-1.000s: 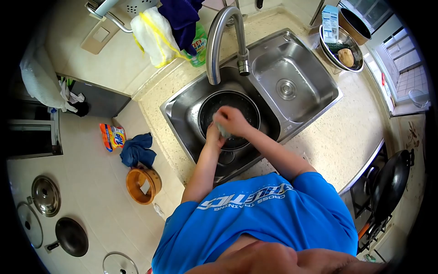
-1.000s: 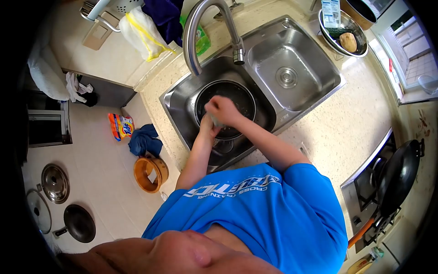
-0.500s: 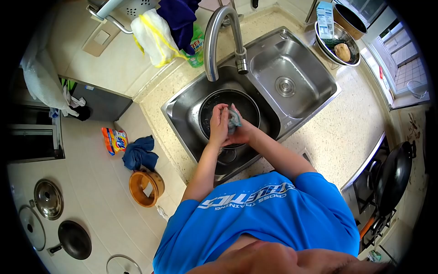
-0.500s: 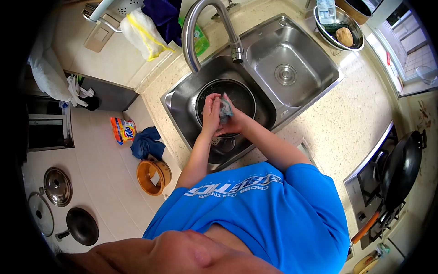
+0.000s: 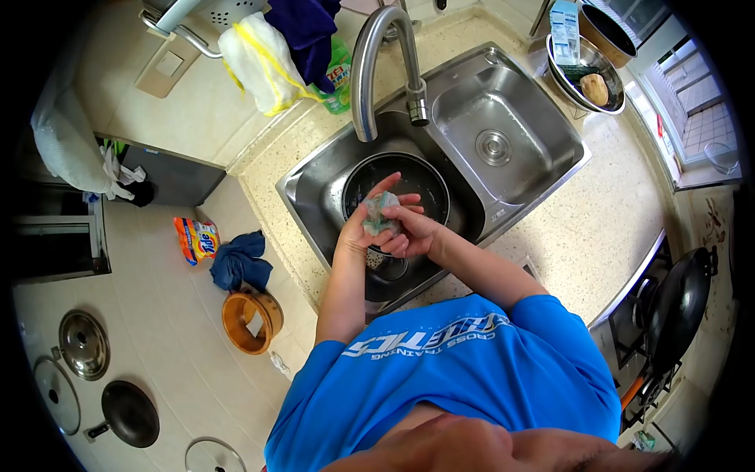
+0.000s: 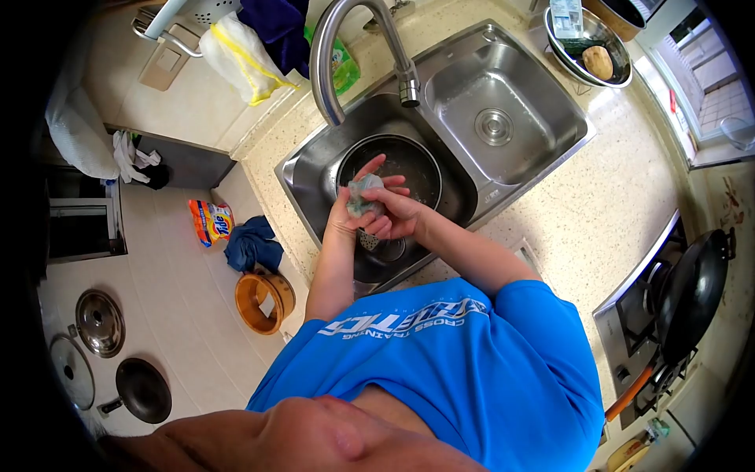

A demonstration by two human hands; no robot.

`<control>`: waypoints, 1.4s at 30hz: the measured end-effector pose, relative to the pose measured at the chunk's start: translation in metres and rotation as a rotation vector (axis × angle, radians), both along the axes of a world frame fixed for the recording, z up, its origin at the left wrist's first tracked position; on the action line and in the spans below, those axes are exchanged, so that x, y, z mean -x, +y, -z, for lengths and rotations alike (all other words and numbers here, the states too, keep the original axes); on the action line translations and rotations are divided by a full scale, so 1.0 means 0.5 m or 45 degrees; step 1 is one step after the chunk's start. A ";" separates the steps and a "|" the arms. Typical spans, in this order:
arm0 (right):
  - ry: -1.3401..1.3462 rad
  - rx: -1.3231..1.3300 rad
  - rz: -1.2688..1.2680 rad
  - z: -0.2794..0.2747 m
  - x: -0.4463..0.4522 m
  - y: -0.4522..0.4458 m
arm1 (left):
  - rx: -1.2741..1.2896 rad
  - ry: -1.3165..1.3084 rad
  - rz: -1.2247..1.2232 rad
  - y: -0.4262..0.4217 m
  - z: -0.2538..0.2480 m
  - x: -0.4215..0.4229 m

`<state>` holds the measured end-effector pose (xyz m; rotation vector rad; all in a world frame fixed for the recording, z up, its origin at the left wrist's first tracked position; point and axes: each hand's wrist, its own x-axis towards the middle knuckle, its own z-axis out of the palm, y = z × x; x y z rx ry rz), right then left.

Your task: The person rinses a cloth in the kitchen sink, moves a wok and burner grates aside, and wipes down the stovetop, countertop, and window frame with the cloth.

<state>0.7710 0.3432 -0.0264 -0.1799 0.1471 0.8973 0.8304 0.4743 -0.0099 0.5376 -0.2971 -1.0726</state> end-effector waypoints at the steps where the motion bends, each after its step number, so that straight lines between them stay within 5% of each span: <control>1: -0.011 -0.070 -0.002 -0.009 0.005 0.004 | -0.022 -0.048 -0.069 -0.001 -0.006 0.002; 13: -0.165 0.173 -0.059 -0.002 -0.006 -0.017 | -0.151 -0.299 -0.072 -0.015 -0.032 -0.024; 18: -0.126 0.429 -0.017 -0.011 -0.011 -0.008 | -0.615 -0.487 -0.222 -0.028 -0.072 -0.011; 27: -0.321 1.463 0.268 0.072 0.003 0.032 | -0.595 -0.487 -0.407 -0.052 -0.001 0.001; 29: -0.725 1.878 0.640 0.097 0.009 0.041 | -0.667 -0.506 -0.483 -0.058 0.007 0.005; 35: -0.904 2.366 0.396 0.063 0.005 0.037 | -0.883 -0.558 -0.798 -0.068 0.024 0.018; 42: -0.974 2.436 0.133 0.024 -0.003 0.002 | -1.047 -0.478 -0.945 -0.061 0.062 0.040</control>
